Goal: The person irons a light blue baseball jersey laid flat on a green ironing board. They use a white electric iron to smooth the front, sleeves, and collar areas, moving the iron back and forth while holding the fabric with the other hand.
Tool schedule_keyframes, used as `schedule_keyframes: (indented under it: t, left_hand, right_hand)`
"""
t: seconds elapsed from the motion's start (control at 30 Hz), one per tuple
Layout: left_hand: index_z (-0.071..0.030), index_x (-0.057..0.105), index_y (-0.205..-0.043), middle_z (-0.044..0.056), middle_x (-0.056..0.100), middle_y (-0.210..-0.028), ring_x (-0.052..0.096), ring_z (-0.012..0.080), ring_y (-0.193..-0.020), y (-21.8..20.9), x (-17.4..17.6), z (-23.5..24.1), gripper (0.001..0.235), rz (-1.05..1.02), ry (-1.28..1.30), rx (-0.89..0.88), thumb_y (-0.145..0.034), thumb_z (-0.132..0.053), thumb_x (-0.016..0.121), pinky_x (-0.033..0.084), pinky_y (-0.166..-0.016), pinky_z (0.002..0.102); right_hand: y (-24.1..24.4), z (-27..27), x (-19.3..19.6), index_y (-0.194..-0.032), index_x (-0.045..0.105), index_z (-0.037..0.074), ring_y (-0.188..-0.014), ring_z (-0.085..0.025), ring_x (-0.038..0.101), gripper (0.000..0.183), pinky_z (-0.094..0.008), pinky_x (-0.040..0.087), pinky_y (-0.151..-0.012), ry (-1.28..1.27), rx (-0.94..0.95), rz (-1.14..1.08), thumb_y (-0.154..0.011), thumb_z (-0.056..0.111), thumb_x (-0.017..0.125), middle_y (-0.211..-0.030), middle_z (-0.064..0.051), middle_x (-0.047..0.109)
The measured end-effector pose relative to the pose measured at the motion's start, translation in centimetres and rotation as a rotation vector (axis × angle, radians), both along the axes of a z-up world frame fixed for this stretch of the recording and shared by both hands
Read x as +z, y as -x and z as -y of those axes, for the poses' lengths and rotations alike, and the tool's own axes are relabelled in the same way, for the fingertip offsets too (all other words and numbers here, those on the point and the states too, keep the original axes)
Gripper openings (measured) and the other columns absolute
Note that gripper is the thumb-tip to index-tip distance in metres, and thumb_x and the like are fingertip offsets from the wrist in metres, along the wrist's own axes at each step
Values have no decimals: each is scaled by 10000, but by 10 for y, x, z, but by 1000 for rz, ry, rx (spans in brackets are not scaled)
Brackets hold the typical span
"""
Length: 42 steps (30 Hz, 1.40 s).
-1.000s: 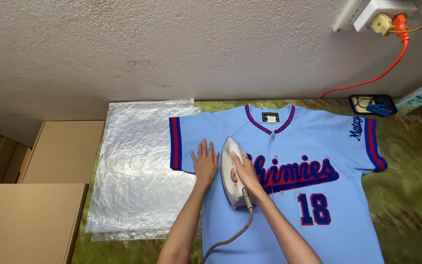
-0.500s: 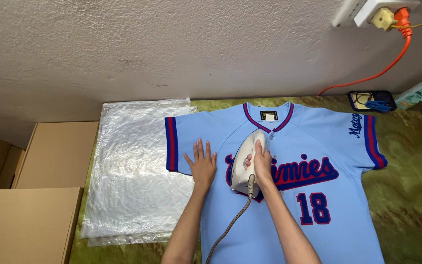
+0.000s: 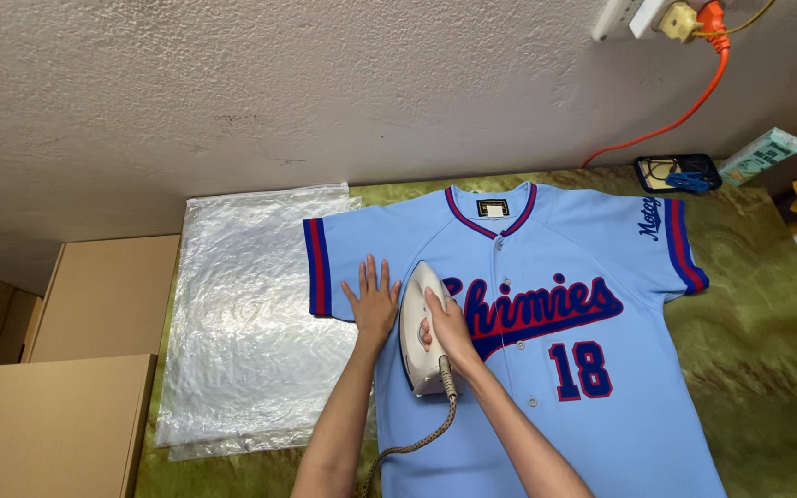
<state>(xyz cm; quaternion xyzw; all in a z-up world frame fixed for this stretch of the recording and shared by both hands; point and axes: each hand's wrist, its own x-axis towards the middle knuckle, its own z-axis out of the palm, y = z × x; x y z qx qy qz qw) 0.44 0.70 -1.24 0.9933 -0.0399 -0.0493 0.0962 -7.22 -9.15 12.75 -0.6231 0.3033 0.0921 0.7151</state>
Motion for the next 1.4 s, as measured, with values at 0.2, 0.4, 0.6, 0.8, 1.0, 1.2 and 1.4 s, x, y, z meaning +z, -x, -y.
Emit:
schedule_keyframes:
  t: [0.2,0.4,0.6,0.8,1.0,1.2,1.4]
  left_hand:
    - [-229,190,-1384,39,78,-1472,79,208,-1349,7,16,2,537,20,-2,12,-920,-494,126,29,-1029,584]
    - [-231,192,-1380,38,85,-1469,80,200,-1347,5,8,2,539,44,8,25,-913,-497,140,43,-1026,581]
    - [-221,203,-1376,46,91,-1467,81,206,-1347,4,8,1,550,48,27,19,-909,-503,138,38,-1022,590]
    - [-219,211,-1374,50,95,-1467,89,208,-1345,5,8,1,548,73,26,16,-907,-500,148,45,-1021,592]
    - [-223,223,-1370,50,120,-1462,110,208,-1341,5,4,2,542,104,-5,19,-908,-499,157,51,-1020,588]
    - [-212,221,-1372,60,118,-1462,107,216,-1343,5,11,-1,539,94,25,-17,-911,-482,155,48,-1014,598]
    - [-215,247,-1366,57,161,-1455,137,213,-1338,6,11,1,536,136,-7,4,-907,-485,177,51,-1017,594]
  right_hand:
    - [-35,39,-43,-996,517,-26,-316,-177,481,456,-307,456,-264,124,87,4,-848,405,522,-500,-115,495]
    - [-53,62,-32,-991,484,-49,-359,-164,472,454,-302,458,-306,124,-64,21,-869,388,462,-543,-113,483]
    - [-67,67,-50,-979,457,-44,-377,-159,481,433,-297,455,-319,151,-173,64,-880,377,441,-563,-113,491]
    - [-41,59,-25,-1083,459,-45,-362,-168,473,505,-315,449,-302,106,64,-1,-844,394,529,-550,-107,472]
    - [-47,63,-37,-1104,456,-36,-358,-162,474,520,-298,451,-308,120,86,-1,-854,419,497,-543,-99,470]
    - [-75,69,-47,-1055,479,-35,-351,-149,460,483,-290,433,-293,138,57,46,-865,409,475,-535,-89,466]
    - [-25,44,-25,-1098,452,-34,-334,-177,483,477,-312,449,-290,128,106,6,-858,374,511,-521,-113,485]
